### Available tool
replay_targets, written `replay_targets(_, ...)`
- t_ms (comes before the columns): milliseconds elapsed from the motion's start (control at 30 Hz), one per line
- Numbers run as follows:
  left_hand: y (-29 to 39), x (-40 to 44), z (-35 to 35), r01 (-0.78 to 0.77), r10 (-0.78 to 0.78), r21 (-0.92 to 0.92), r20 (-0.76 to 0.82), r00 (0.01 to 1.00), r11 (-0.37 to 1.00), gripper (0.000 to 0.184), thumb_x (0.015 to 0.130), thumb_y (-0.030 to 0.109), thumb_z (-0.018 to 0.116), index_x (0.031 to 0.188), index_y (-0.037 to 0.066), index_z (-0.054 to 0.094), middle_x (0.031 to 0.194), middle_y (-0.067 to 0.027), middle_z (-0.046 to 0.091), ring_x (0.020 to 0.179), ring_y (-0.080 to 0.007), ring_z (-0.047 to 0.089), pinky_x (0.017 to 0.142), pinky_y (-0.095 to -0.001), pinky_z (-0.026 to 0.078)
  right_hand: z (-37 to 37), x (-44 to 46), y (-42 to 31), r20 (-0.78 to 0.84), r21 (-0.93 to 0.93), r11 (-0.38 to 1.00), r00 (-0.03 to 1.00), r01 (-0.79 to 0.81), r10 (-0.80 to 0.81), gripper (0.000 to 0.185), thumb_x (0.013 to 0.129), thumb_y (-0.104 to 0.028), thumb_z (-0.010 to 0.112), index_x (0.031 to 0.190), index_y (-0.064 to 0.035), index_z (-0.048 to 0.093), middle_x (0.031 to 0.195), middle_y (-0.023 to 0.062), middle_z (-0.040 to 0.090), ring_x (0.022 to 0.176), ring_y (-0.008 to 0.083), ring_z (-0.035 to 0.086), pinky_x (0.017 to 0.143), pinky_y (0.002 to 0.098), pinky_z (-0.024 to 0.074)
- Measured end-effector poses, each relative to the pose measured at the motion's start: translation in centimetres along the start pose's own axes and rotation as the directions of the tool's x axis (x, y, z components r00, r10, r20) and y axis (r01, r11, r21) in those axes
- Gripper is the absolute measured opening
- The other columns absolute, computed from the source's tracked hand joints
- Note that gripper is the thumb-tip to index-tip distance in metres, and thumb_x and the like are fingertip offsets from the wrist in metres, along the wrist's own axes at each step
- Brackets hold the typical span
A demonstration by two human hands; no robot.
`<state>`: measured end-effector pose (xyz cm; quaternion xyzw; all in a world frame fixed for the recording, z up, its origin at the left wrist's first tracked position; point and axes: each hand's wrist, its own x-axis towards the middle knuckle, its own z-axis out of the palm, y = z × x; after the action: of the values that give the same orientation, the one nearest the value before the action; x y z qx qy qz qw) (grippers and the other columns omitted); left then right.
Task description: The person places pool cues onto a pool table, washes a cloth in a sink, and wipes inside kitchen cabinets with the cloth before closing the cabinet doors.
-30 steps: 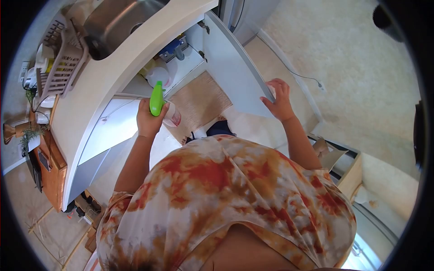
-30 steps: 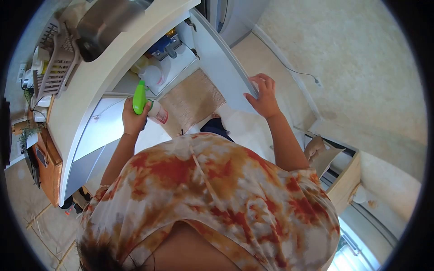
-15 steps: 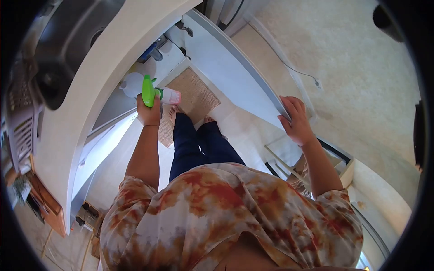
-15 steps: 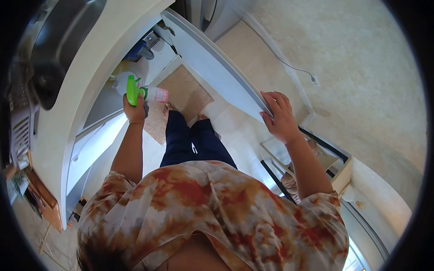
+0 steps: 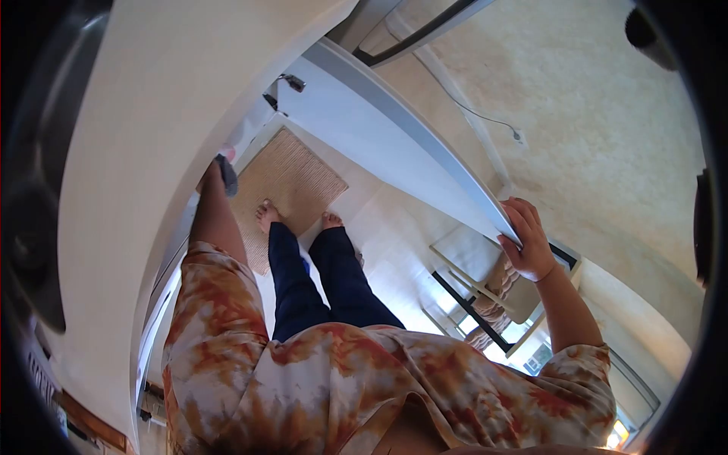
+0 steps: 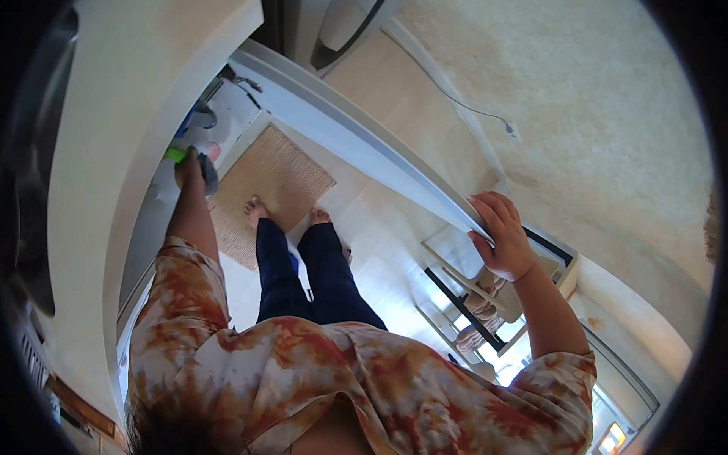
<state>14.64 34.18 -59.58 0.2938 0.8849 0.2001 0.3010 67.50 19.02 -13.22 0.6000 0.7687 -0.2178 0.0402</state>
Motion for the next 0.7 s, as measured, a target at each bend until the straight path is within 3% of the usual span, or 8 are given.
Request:
replay_targets(133,2.1,1.9,-0.2,0.244,-0.199,-0.150,0.263,0.944,0.958,0.052,0.081,0.044,0.063,0.110,0.001,0.062,0.102,-0.0121,0.065,0.087,-0.0221,0.065,0.075,-0.0333,0.050,-0.6,0.9,0.9,0.019,-0.002,1.000,1.000,0.013,-0.013,0.052,0.074,-0.009,0.064,0.123,-0.0021,0.050,0.121,0.0176,0.051,0.114,0.0386,0.047,0.098,0.0447,0.0377)
replay_targets(233,-1.7,6.4,4.1,0.325,-0.257,-0.369,0.221,0.941,0.871,0.047,0.083,0.034,0.065,0.116,0.002,0.057,0.106,-0.0113,0.063,0.086,-0.0222,0.065,0.074,-0.0338,0.051,-1.2,1.6,2.3,0.045,-0.003,0.999,0.998,0.048,-0.048,0.052,0.073,-0.009,0.064,0.123,-0.0014,0.049,0.121,0.0185,0.051,0.114,0.0393,0.047,0.098,0.0453,0.0376)
replay_targets(333,-2.0,6.7,5.0,0.213,-0.071,-0.577,0.259,0.963,0.789,0.048,0.083,0.023,0.067,0.123,0.002,0.049,0.110,-0.0115,0.061,0.086,-0.0232,0.064,0.074,-0.0370,0.052,-1.4,2.0,3.5,0.033,-0.027,0.997,0.996,0.078,-0.078,0.053,0.073,-0.008,0.064,0.123,-0.0008,0.049,0.121,0.0199,0.051,0.113,0.0393,0.048,0.096,0.0450,0.0387)
replay_targets(433,0.6,3.2,3.5,0.283,-0.288,-0.420,0.053,0.956,0.862,0.075,0.074,0.017,0.072,0.134,0.007,0.029,0.112,-0.0133,0.057,0.089,-0.0259,0.063,0.075,-0.0427,0.054,-1.5,2.0,3.2,0.042,-0.007,0.998,0.997,0.057,-0.057,0.052,0.074,-0.007,0.063,0.123,-0.0006,0.049,0.121,0.0195,0.052,0.112,0.0387,0.049,0.095,0.0436,0.0395)
replay_targets(500,2.0,-1.7,0.6,0.224,-0.221,-0.344,0.050,0.974,0.912,0.082,0.072,0.017,0.066,0.139,0.008,0.020,0.120,-0.0197,0.053,0.098,-0.0340,0.062,0.081,-0.0413,0.055,-1.9,2.3,3.2,0.037,0.004,0.996,0.996,0.084,-0.084,0.050,0.075,-0.006,0.062,0.123,-0.0003,0.049,0.120,0.0186,0.052,0.111,0.0373,0.050,0.095,0.0420,0.0400)
replay_targets(600,1.5,-9.1,-3.7,0.197,-0.175,-0.179,0.129,0.976,0.964,0.062,0.072,0.010,0.059,0.130,0.005,0.039,0.115,-0.0243,0.057,0.102,-0.0377,0.060,0.083,-0.0449,0.053,-1.8,1.9,3.9,0.010,0.010,0.997,0.997,0.075,-0.075,0.047,0.077,-0.007,0.062,0.123,-0.0010,0.050,0.121,0.0175,0.053,0.111,0.0358,0.050,0.095,0.0409,0.0399)
replay_targets(633,-2.7,-9.4,-3.7,-0.020,0.022,-0.023,0.088,0.996,1.000,0.058,0.072,0.010,0.058,0.127,0.002,0.043,0.116,-0.0254,0.056,0.104,-0.0386,0.059,0.089,-0.0437,0.050,-1.5,1.4,3.5,-0.009,0.023,0.998,0.998,0.064,-0.064,0.047,0.079,-0.008,0.061,0.123,-0.0016,0.049,0.121,0.0170,0.053,0.112,0.0351,0.050,0.095,0.0398,0.0402)
replay_targets(700,-3.8,-15.9,-8.8,-0.121,0.116,0.035,0.111,0.987,0.992,0.060,0.072,0.009,0.056,0.130,0.002,0.041,0.128,-0.0271,0.045,0.118,-0.0392,0.049,0.100,-0.0426,0.041,-1.4,0.9,3.8,-0.035,0.053,0.993,0.994,0.104,-0.102,0.046,0.080,-0.008,0.061,0.124,-0.0022,0.049,0.121,0.0165,0.053,0.112,0.0344,0.050,0.095,0.0387,0.0405)
